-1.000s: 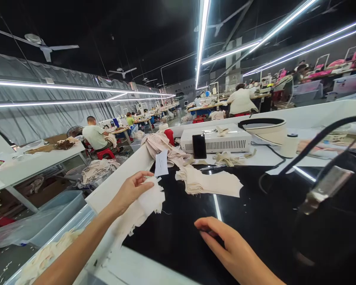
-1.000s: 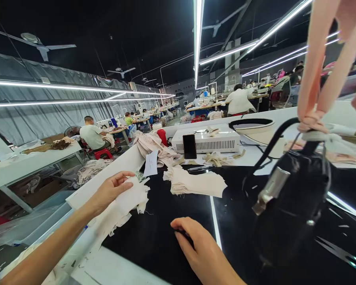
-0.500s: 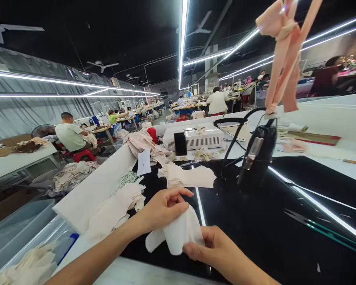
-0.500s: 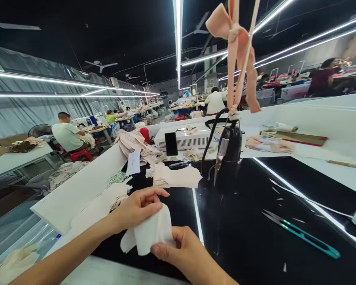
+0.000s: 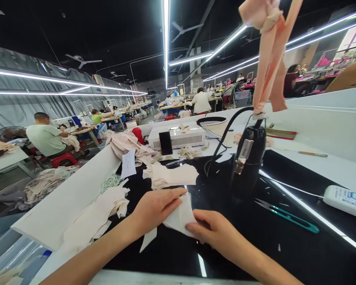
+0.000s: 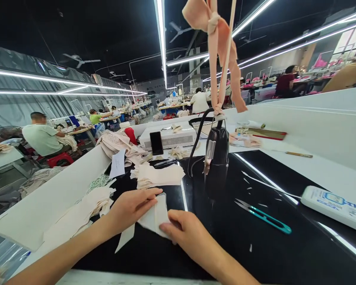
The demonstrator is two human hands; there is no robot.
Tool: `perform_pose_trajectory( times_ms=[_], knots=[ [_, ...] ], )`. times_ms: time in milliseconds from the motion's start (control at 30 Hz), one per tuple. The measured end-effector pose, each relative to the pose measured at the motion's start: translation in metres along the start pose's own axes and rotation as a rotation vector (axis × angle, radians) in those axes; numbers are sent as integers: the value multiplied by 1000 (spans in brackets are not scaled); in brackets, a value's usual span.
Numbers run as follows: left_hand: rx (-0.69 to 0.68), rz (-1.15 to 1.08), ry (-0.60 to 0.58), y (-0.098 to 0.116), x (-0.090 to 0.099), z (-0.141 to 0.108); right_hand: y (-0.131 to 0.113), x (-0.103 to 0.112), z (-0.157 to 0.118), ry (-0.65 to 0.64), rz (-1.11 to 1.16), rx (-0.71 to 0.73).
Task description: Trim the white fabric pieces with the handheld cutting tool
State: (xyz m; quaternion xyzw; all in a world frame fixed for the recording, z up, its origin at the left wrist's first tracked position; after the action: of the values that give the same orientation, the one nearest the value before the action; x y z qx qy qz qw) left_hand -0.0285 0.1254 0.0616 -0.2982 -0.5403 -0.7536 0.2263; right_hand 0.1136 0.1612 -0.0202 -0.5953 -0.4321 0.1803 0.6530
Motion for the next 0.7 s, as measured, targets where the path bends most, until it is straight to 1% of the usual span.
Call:
perform_pose_trajectory(
  times_ms=[67, 133, 167, 200, 233, 267, 333, 367, 467, 533, 633, 700],
  knots=[
    [-147, 138, -66, 15, -7, -3, -6, 21, 4, 117, -108, 113],
    [-360, 348, -160, 32, -27, -14, -8, 36, 5, 213, -213, 200],
    [-460, 454, -186, 38, -39, -20, -7, 40, 5, 251, -265, 231],
    [-538, 536, -181, 41, -49, -27, -6, 42, 5, 282, -318, 258],
    [-579, 582, -150, 41, -56, -31, -4, 43, 5, 307, -373, 282],
    [-592, 606, -112, 39, -61, -34, -3, 42, 5, 327, -431, 305],
    [-572, 617, -47, 32, -69, -36, -1, 40, 5, 361, -558, 345],
    [-557, 617, -37, 28, -72, -37, 0, 39, 6, 375, -625, 363],
    [-517, 618, -71, 18, -81, -37, 1, 40, 7, 409, -834, 410],
    [-493, 602, -92, 14, -83, -38, -1, 44, 7, 434, -964, 437],
    [-475, 557, -102, 13, -83, -41, -5, 53, 4, 493, -1118, 462],
    [-477, 538, -99, 14, -84, -44, -11, 54, -3, 532, -1183, 486]
  ],
)
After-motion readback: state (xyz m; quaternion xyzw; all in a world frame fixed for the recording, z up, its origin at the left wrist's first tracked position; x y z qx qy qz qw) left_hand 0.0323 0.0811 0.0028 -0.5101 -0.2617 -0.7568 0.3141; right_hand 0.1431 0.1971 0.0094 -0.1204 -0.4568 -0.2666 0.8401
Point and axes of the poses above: each hand's wrist, its own z-axis towards the middle knuckle, its own x-axis out of the back of the hand, y = z × x, the point moved 10 cm from there along z, towards the middle knuckle, and after that the axes turned 3 degrees about -y, right-handed, at the moved point
